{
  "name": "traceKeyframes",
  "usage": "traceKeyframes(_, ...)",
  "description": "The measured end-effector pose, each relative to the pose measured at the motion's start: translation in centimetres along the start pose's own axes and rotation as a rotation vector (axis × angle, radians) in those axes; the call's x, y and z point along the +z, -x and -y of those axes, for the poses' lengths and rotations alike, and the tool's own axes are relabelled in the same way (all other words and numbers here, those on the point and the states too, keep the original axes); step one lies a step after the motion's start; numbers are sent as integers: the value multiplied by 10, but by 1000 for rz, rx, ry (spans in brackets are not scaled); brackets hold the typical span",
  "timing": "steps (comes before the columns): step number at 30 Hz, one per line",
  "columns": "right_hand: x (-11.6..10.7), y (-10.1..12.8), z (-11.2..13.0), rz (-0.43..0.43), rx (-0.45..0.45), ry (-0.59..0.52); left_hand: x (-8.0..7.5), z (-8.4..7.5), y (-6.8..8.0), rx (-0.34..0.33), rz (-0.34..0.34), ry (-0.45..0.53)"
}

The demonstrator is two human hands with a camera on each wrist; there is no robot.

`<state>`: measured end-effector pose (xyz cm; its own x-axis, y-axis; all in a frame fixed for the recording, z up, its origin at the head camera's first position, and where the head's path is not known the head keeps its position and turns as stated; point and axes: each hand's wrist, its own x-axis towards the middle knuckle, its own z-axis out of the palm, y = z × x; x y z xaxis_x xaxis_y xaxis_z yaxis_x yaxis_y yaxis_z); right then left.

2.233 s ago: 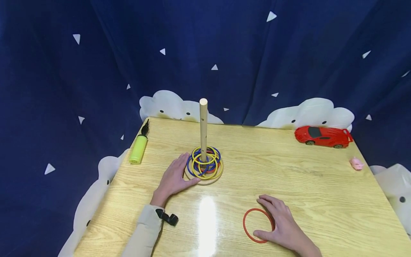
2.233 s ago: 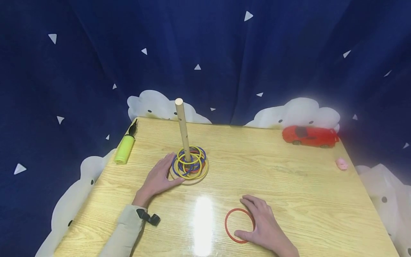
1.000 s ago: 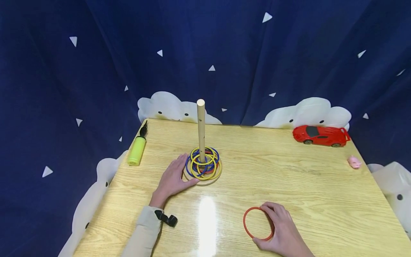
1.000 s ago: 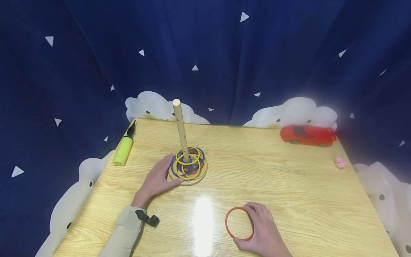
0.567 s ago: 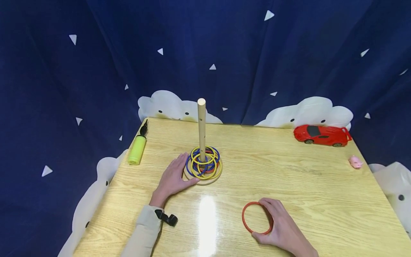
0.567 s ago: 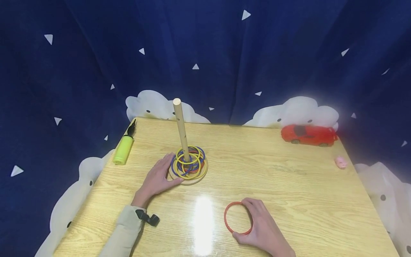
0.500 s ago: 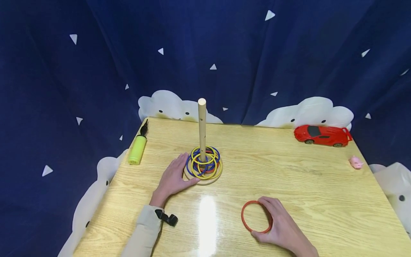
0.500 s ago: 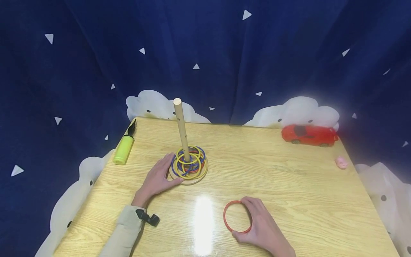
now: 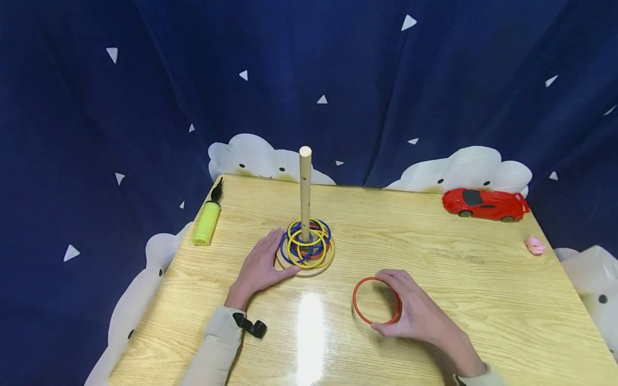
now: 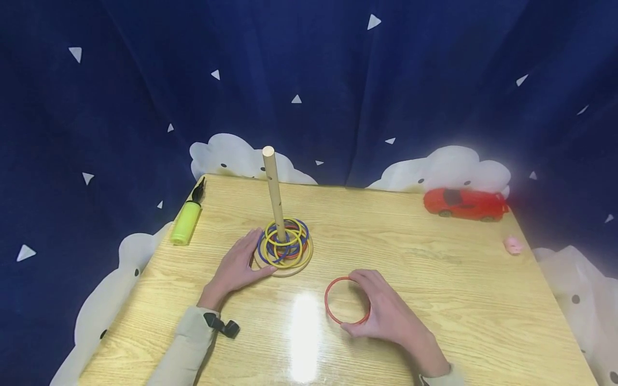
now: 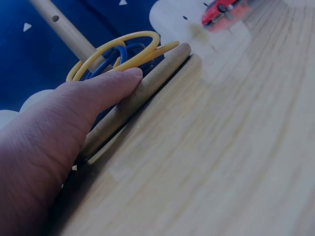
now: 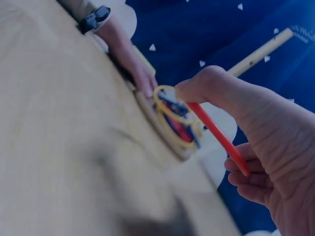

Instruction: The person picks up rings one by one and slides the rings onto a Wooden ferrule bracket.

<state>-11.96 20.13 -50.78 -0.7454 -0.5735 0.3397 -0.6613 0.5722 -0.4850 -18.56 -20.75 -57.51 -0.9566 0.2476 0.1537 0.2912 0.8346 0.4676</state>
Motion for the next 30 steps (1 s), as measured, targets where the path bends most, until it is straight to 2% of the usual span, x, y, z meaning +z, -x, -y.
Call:
traceKeyframes(6, -24, -42, 8, -17, -78, -25, 1, 1, 0, 17, -21, -4)
traceKeyframes(12, -45, -86, 24, -68, -172, -85, 2, 3, 0, 10, -9, -14)
traceKeyframes(17, -61, -122, 36, -137, -265, -107, 2, 3, -2, 0, 9, -20)
traceKeyframes(30, -110, -215, 73, -316, -493, -116, 1, 1, 1, 0, -4, 4)
